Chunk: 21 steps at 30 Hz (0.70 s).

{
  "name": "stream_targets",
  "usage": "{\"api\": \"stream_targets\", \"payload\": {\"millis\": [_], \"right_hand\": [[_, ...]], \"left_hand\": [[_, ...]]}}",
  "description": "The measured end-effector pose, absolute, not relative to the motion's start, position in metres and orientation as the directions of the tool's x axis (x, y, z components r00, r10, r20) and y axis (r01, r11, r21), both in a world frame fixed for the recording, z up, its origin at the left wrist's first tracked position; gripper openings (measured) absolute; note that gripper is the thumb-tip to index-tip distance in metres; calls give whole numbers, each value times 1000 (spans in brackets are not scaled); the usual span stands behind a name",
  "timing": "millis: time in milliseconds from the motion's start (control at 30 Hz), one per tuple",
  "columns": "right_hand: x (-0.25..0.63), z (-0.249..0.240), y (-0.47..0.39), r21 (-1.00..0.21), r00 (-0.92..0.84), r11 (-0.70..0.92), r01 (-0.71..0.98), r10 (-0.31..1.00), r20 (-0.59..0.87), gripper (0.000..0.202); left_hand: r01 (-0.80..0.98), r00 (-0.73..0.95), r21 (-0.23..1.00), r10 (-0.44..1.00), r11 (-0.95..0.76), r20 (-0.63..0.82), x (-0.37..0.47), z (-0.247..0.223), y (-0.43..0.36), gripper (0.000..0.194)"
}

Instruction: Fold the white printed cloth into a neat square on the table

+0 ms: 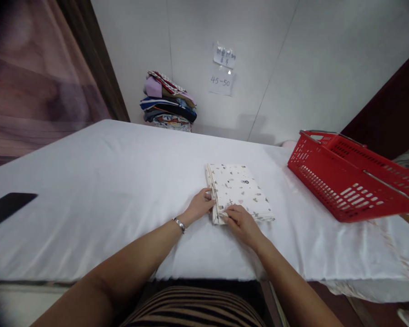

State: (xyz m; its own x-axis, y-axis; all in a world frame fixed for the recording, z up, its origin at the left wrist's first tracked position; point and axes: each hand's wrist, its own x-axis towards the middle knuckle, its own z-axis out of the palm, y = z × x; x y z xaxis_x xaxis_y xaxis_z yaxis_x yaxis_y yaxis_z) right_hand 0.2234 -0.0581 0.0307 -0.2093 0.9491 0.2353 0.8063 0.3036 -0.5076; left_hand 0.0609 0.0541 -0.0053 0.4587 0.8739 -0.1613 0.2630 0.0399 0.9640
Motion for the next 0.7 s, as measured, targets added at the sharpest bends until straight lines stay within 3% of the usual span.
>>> {"api": "stream_targets", "payload": {"millis": [133, 367, 567, 700], "right_hand": [[215, 19, -59, -430, -109, 272, 861, 924, 367, 24], [205, 4, -66, -240, -246, 368, 898, 874, 419, 25], [208, 6, -68, -221, -278, 391, 893, 868, 411, 27], [208, 4, -69, -258, -265, 415, 873, 846, 463, 28]], "left_hand": [[287, 452, 958, 878, 23, -157, 60, -6, 54, 52], [262, 450, 964, 879, 40, -159, 61, -8, 55, 50], [282, 432, 959, 892, 5, -131, 61, -6, 52, 47], [397, 323, 901, 946, -173, 39, 60, -4, 47, 23]]}}
